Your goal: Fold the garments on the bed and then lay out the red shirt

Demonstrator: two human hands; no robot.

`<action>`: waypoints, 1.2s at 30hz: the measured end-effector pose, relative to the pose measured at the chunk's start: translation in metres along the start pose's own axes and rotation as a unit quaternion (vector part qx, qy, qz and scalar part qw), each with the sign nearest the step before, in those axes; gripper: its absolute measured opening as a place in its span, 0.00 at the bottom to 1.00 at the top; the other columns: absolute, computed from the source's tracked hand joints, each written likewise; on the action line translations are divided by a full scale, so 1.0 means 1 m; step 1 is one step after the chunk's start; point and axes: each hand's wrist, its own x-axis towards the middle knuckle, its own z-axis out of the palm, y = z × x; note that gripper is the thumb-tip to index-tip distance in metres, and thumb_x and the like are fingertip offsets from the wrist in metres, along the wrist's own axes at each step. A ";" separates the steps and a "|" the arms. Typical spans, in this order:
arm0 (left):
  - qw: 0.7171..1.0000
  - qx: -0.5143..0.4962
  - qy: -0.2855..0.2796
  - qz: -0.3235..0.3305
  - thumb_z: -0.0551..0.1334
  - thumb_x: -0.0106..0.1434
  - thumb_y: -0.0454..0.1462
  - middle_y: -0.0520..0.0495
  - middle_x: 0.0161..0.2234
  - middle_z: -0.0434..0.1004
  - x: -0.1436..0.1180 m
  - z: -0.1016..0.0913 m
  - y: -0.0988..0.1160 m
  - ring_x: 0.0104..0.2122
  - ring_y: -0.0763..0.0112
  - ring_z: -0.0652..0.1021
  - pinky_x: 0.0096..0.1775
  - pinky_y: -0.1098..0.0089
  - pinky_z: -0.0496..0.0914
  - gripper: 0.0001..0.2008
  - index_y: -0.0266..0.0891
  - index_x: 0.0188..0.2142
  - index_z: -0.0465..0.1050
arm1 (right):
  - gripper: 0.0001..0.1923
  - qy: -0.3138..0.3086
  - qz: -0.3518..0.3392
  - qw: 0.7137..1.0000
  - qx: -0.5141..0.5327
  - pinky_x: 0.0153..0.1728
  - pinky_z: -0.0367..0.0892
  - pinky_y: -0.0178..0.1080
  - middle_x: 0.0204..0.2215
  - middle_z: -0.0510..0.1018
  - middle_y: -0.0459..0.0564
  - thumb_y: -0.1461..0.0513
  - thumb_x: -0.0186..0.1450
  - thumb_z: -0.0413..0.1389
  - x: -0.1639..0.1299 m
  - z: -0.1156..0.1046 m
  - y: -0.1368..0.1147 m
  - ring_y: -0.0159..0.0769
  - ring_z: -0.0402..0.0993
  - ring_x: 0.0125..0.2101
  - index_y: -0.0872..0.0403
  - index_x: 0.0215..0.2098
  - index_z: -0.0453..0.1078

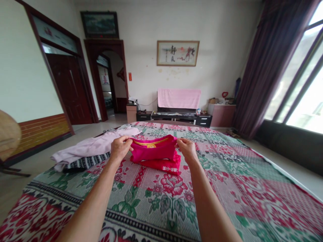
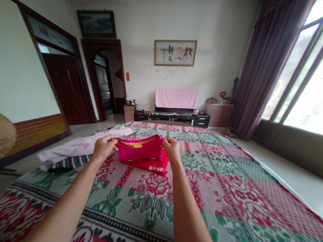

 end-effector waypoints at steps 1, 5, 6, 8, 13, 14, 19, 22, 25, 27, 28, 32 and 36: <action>1.000 -0.025 -0.006 -0.007 0.57 0.52 0.42 0.54 0.14 0.73 -0.001 0.001 0.001 0.18 0.69 0.75 0.22 0.73 0.65 0.18 0.39 0.38 0.78 | 0.13 -0.019 0.007 0.999 0.025 0.18 0.59 0.30 0.16 0.76 0.47 0.58 0.51 0.53 -0.001 0.001 -0.001 0.30 0.67 0.17 0.58 0.27 0.74; 0.992 -0.118 -0.025 -0.028 0.57 0.50 0.40 0.53 0.16 0.74 -0.005 0.003 0.009 0.20 0.69 0.77 0.19 0.77 0.63 0.18 0.36 0.38 0.77 | 0.13 -0.065 0.038 0.989 0.126 0.21 0.63 0.30 0.21 0.77 0.47 0.58 0.49 0.58 -0.008 0.002 -0.011 0.31 0.73 0.22 0.56 0.31 0.71; 0.991 -0.129 -0.029 -0.028 0.57 0.50 0.40 0.53 0.17 0.74 -0.006 0.003 0.011 0.21 0.69 0.78 0.19 0.78 0.63 0.18 0.36 0.38 0.76 | 0.15 -0.078 0.040 0.986 0.138 0.23 0.64 0.30 0.23 0.78 0.47 0.58 0.49 0.60 -0.009 0.001 -0.013 0.32 0.74 0.24 0.56 0.34 0.70; 0.989 -0.138 -0.039 -0.022 0.57 0.50 0.40 0.52 0.18 0.75 -0.007 0.004 0.012 0.22 0.69 0.79 0.20 0.78 0.64 0.17 0.36 0.37 0.76 | 0.19 -0.111 0.036 0.985 0.129 0.26 0.66 0.32 0.28 0.79 0.49 0.57 0.49 0.61 -0.011 0.000 -0.015 0.33 0.75 0.27 0.56 0.38 0.70; 0.992 -0.113 -0.063 0.007 0.58 0.51 0.40 0.51 0.21 0.77 -0.006 0.006 0.008 0.23 0.68 0.80 0.20 0.78 0.66 0.16 0.37 0.37 0.76 | 0.20 -0.092 -0.007 0.990 -0.109 0.29 0.65 0.36 0.29 0.79 0.51 0.49 0.56 0.57 -0.012 0.002 -0.012 0.36 0.74 0.29 0.56 0.37 0.74; 0.992 -0.108 -0.068 0.016 0.58 0.51 0.40 0.51 0.22 0.78 -0.006 0.006 0.009 0.23 0.69 0.80 0.21 0.78 0.66 0.15 0.37 0.37 0.76 | 0.21 -0.080 -0.012 0.984 -0.160 0.30 0.65 0.36 0.29 0.79 0.51 0.48 0.56 0.57 -0.012 0.004 -0.011 0.37 0.74 0.30 0.55 0.37 0.75; 0.980 -0.087 -0.159 0.076 0.58 0.52 0.39 0.52 0.22 0.77 -0.012 0.005 0.015 0.21 0.71 0.78 0.23 0.76 0.67 0.13 0.37 0.35 0.77 | 0.23 -0.059 -0.074 0.952 -0.292 0.38 0.65 0.38 0.38 0.80 0.54 0.49 0.58 0.56 -0.017 0.020 -0.005 0.40 0.75 0.38 0.55 0.45 0.74; 0.966 -0.078 -0.223 0.103 0.58 0.52 0.37 0.52 0.22 0.77 -0.015 0.004 0.016 0.20 0.72 0.77 0.23 0.75 0.67 0.13 0.37 0.34 0.78 | 0.23 -0.070 -0.118 0.928 -0.347 0.41 0.65 0.37 0.44 0.78 0.55 0.51 0.58 0.56 -0.024 0.030 0.000 0.40 0.74 0.42 0.54 0.47 0.73; 0.957 -0.038 -0.269 0.101 0.58 0.52 0.37 0.53 0.18 0.75 -0.013 0.001 0.013 0.19 0.71 0.76 0.22 0.75 0.65 0.13 0.38 0.35 0.79 | 0.21 -0.099 -0.097 0.899 -0.416 0.38 0.66 0.39 0.42 0.78 0.58 0.52 0.57 0.56 -0.031 0.035 0.007 0.44 0.75 0.40 0.54 0.45 0.75; 0.953 -0.007 -0.289 0.093 0.58 0.51 0.37 0.53 0.17 0.74 -0.011 -0.001 0.010 0.19 0.71 0.76 0.22 0.75 0.65 0.13 0.39 0.34 0.79 | 0.16 -0.114 -0.070 0.882 -0.451 0.36 0.66 0.39 0.39 0.80 0.58 0.56 0.57 0.56 -0.032 0.035 0.010 0.45 0.76 0.39 0.54 0.41 0.76; 0.950 0.010 -0.299 0.089 0.58 0.50 0.36 0.53 0.18 0.74 -0.010 -0.003 0.009 0.19 0.72 0.76 0.23 0.75 0.65 0.13 0.40 0.33 0.79 | 0.14 -0.120 -0.055 0.878 -0.460 0.35 0.65 0.39 0.37 0.80 0.58 0.59 0.57 0.55 -0.032 0.033 0.010 0.45 0.76 0.38 0.53 0.39 0.77; 0.942 0.100 -0.312 0.071 0.58 0.47 0.35 0.54 0.19 0.75 -0.006 -0.009 0.004 0.19 0.71 0.76 0.24 0.75 0.65 0.10 0.40 0.27 0.77 | 0.14 -0.125 -0.021 0.881 -0.456 0.32 0.64 0.37 0.32 0.82 0.54 0.65 0.56 0.52 -0.025 0.018 0.010 0.43 0.77 0.36 0.50 0.34 0.79; 0.947 0.190 -0.256 0.048 0.57 0.49 0.35 0.54 0.14 0.73 -0.004 -0.009 0.003 0.18 0.70 0.75 0.22 0.76 0.63 0.12 0.40 0.30 0.78 | 0.13 -0.093 -0.036 0.878 -0.469 0.30 0.63 0.35 0.30 0.81 0.54 0.63 0.58 0.51 -0.015 0.000 0.007 0.41 0.77 0.33 0.52 0.31 0.79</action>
